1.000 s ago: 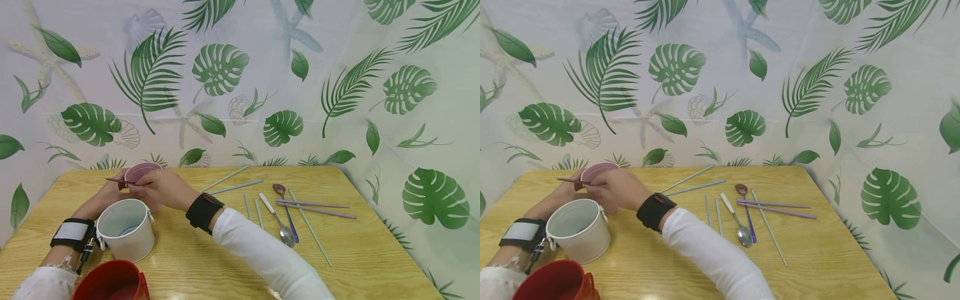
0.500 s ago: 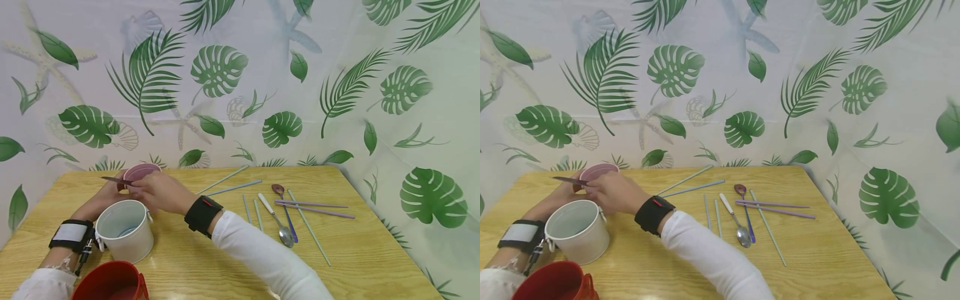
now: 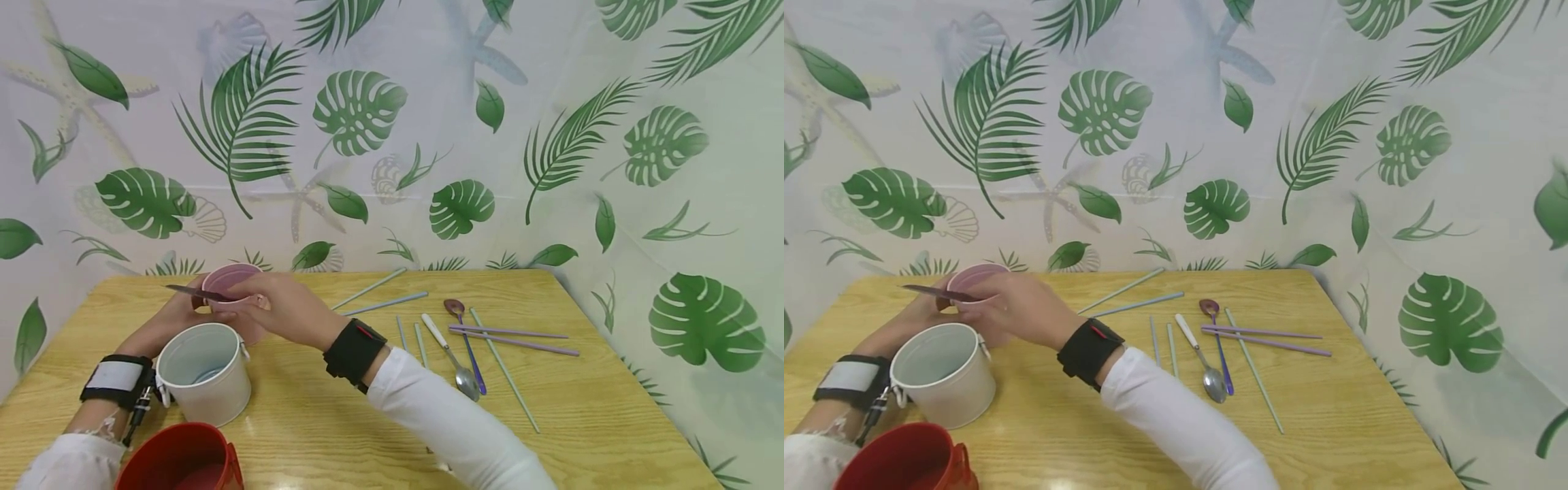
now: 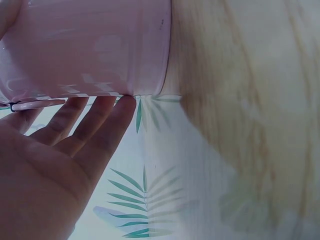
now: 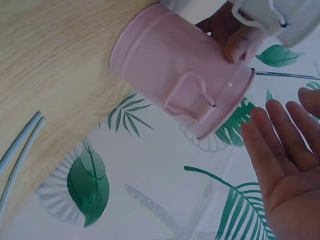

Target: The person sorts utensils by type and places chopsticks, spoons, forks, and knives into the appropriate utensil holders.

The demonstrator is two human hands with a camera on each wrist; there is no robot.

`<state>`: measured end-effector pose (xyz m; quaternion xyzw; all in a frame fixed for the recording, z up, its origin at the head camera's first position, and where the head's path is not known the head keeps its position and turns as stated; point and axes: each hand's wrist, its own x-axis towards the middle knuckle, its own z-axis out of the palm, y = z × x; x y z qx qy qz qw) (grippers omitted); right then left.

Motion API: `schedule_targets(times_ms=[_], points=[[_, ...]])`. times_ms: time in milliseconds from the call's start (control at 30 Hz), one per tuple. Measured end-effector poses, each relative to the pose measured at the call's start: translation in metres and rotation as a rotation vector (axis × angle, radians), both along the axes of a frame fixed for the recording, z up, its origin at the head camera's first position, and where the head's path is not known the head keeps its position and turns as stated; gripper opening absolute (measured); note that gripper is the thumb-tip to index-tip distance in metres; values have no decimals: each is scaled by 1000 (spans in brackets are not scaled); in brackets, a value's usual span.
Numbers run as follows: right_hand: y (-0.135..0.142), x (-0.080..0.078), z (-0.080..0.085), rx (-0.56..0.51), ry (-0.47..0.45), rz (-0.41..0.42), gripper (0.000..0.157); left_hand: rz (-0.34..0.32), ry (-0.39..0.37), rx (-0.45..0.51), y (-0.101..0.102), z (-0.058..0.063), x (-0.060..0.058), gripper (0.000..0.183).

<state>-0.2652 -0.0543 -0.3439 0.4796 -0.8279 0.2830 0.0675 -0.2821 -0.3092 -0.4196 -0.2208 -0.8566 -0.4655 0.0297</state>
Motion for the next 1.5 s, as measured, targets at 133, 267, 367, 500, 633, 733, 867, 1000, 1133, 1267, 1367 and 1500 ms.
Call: schedule_targets(times_ms=[133,267,367,500,633,733,867,1000,1133,1267,1367,1500], points=[[12,6,2,-9,2,1,27,3,-72,18,1,3,6,76],[24,12,4,-33,-17,9,24,-3,-114,27,2,5,10,78],[34,16,6,-62,-38,9,24,3,-108,27,2,4,9,79],[46,22,10,-97,-46,-3,24,13,-73,29,3,2,4,80],[59,28,14,-110,-45,-3,24,13,-50,24,3,0,1,80],[68,32,16,-118,-47,1,23,18,-62,21,3,1,0,80],[79,35,17,-124,-45,1,22,24,-85,27,3,3,0,81],[91,38,18,-135,-57,-6,22,21,-83,30,2,3,0,80],[105,40,21,-164,-86,-19,24,7,-52,30,2,1,-1,79],[120,41,24,-181,-101,-46,24,6,-36,22,1,-1,-1,79],[132,41,27,-185,-89,-78,25,10,-44,28,1,-1,-2,79],[151,43,31,-185,-56,-137,25,6,-63,33,1,1,-2,79]])
